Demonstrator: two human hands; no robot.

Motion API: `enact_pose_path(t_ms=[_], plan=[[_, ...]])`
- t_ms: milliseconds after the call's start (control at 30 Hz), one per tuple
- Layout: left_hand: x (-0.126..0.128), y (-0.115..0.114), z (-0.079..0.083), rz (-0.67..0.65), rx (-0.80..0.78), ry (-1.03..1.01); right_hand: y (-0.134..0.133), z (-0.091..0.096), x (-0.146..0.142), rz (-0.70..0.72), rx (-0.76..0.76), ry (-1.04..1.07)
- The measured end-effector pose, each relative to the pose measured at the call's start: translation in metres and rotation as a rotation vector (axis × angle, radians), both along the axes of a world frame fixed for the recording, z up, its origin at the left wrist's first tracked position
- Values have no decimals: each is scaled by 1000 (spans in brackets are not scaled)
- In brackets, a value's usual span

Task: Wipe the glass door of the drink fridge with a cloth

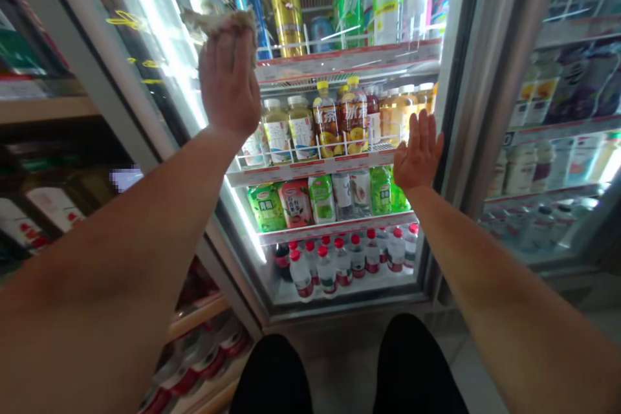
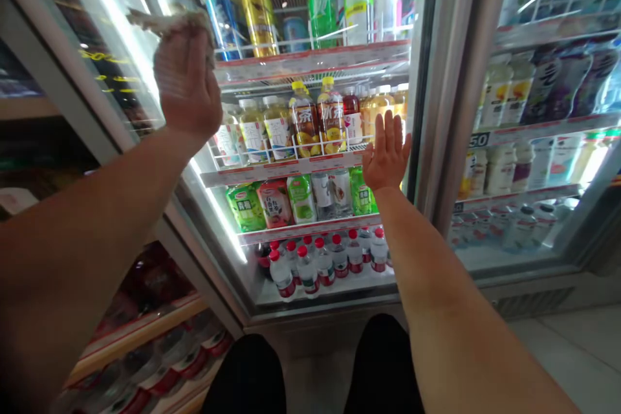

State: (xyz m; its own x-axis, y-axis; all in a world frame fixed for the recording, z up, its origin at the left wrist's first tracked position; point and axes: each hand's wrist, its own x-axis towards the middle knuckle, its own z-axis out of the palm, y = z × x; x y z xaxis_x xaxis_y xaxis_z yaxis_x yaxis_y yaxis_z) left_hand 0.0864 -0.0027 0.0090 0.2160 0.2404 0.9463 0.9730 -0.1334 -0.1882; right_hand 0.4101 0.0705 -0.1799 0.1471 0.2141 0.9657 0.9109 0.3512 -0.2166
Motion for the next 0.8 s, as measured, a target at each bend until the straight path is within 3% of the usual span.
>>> enact_pose_path(t_ms=[133,200,367,433,600,733,800], plan=[[-6,-7,-21,-55,-178,267,0,0,0,-2,23,1],[-11,-13,-24,-61,-196,329,0,0,0,-7,29,-1],[-26,-21,-14,-34,36,35,-1,0,0,-21,-1,0],[-29,-24,-15,-22,30,17,-1,1,0,-15,-15,0],[-37,-32,-19,3,-156,161,-1,1,0,1,-15,2],[-41,-28,-19,39,-23,-51,0,0,0,20,3,6],[-40,-26,-24,36,9,-58,1,-1,0,24,21,5]])
